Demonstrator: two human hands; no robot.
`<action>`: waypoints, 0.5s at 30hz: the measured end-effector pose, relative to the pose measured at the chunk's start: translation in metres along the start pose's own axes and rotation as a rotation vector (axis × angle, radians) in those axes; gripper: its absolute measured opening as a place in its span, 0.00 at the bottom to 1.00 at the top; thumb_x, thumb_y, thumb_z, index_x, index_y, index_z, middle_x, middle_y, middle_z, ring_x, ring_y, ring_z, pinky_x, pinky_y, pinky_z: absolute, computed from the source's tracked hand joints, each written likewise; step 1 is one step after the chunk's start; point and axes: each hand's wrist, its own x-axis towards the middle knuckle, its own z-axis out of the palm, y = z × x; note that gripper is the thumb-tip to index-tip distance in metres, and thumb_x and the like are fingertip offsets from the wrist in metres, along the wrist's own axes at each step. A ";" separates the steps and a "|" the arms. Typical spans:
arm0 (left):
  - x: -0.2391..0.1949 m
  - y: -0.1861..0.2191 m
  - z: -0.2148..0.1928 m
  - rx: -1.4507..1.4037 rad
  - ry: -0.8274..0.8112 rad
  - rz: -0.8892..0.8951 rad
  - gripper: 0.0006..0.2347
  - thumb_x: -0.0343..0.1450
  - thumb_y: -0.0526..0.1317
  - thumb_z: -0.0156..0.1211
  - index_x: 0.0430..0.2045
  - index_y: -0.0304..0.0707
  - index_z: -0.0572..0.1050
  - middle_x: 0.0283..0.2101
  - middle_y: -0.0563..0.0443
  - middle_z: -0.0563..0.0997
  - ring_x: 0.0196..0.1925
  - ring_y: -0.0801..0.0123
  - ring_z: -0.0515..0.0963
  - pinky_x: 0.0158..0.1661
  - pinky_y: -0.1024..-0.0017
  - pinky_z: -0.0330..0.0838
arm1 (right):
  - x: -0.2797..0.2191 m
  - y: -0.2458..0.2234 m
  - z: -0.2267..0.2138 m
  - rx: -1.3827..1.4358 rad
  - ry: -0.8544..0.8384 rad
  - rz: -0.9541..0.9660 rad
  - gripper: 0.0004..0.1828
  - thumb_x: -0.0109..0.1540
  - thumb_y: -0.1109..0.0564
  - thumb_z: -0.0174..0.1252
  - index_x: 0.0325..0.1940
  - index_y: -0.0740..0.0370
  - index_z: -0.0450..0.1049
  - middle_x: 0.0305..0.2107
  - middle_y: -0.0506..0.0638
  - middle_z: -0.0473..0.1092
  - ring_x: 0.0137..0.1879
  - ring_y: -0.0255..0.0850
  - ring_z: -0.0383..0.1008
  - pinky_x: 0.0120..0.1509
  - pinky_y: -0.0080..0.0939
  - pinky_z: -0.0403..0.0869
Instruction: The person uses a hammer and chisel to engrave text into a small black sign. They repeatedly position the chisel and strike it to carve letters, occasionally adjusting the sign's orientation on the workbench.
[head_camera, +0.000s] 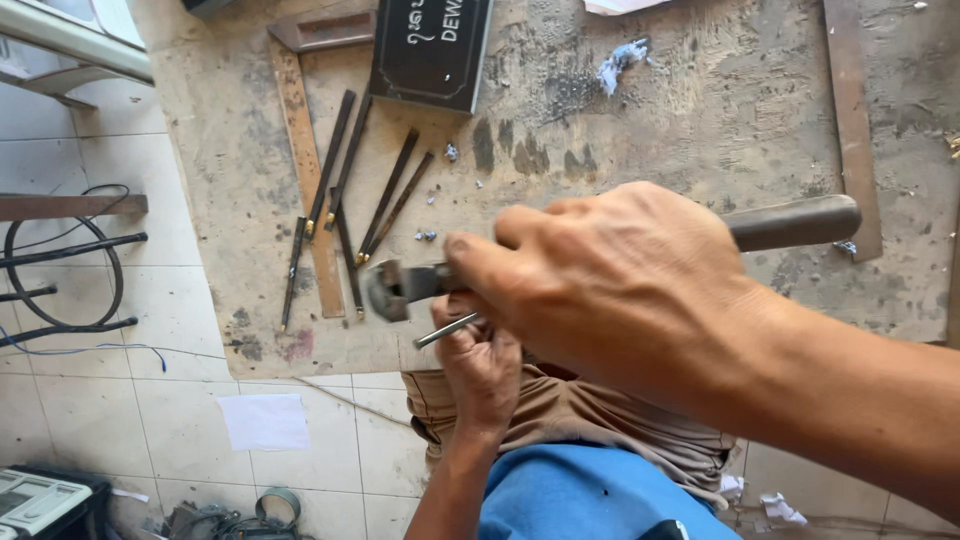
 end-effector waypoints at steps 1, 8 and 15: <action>-0.001 -0.008 0.001 -0.005 0.009 0.009 0.12 0.72 0.32 0.59 0.44 0.39 0.63 0.35 0.48 0.81 0.31 0.71 0.80 0.32 0.74 0.74 | -0.001 -0.003 0.003 -0.012 0.006 -0.005 0.11 0.76 0.50 0.50 0.46 0.60 0.66 0.16 0.38 0.62 0.14 0.33 0.58 0.10 0.39 0.65; -0.009 -0.017 0.000 0.240 -0.050 0.058 0.10 0.66 0.35 0.61 0.11 0.37 0.71 0.16 0.55 0.78 0.23 0.81 0.70 0.21 0.66 0.62 | -0.017 -0.030 0.011 -0.051 0.165 -0.029 0.08 0.71 0.49 0.52 0.43 0.53 0.69 0.17 0.44 0.67 0.17 0.44 0.73 0.10 0.49 0.67; 0.002 -0.001 0.003 0.482 -0.096 0.188 0.09 0.69 0.41 0.56 0.19 0.39 0.70 0.20 0.55 0.76 0.25 0.78 0.68 0.27 0.64 0.62 | -0.016 -0.051 0.010 -0.105 0.128 -0.032 0.07 0.71 0.52 0.53 0.48 0.55 0.69 0.18 0.44 0.67 0.18 0.44 0.72 0.12 0.50 0.70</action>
